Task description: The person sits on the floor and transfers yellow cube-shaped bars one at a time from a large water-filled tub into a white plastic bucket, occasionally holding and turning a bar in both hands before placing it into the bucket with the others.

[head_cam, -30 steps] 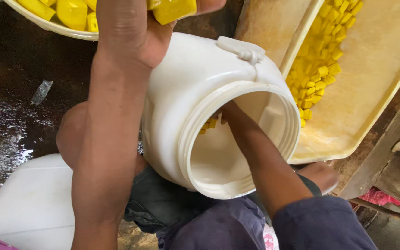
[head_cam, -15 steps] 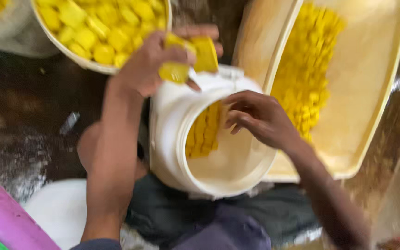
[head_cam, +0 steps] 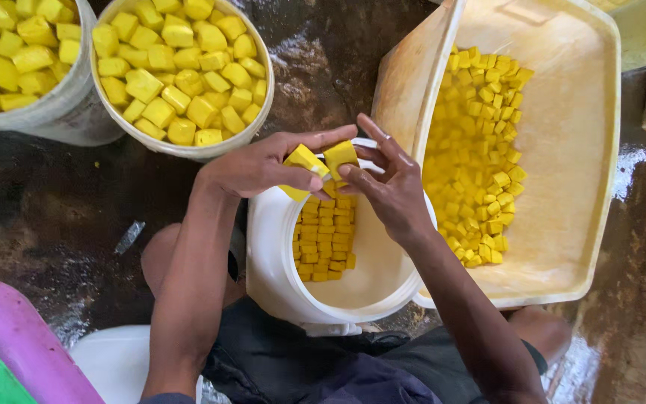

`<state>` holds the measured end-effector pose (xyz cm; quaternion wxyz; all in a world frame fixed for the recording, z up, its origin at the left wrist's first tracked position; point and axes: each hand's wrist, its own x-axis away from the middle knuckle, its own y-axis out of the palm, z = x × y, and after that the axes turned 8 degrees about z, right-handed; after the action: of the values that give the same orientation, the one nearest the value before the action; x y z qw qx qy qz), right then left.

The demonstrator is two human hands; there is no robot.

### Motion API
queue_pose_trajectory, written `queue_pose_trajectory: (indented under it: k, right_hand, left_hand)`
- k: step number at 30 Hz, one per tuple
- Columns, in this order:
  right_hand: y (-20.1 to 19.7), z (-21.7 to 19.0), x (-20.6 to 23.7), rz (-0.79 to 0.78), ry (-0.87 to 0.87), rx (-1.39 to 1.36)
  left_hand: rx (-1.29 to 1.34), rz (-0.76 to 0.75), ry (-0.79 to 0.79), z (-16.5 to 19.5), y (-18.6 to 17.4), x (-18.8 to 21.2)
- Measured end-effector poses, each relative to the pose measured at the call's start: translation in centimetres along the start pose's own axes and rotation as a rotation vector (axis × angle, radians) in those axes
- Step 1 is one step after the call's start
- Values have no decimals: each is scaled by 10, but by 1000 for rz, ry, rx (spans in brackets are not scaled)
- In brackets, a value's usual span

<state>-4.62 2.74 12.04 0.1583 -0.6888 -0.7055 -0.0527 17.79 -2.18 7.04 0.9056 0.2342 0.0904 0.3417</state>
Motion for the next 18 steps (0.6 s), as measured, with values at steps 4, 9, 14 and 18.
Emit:
queue_pose_trajectory:
  k: [4,9,14,18]
  right_hand:
    - [-11,-3,13,-31,-22,58]
    - [-55,0,32,-259,97,201]
    - [-37,88,10,-649,53,951]
    - [10,203,-45,-725,140,1629]
  left_hand:
    - [-323,-114,338,-1,-6,2]
    - [252,193,215,-24,-40,5]
    - [534,594,478,-67,-77,-13]
    - [596,674,461,-89,-89,-18]
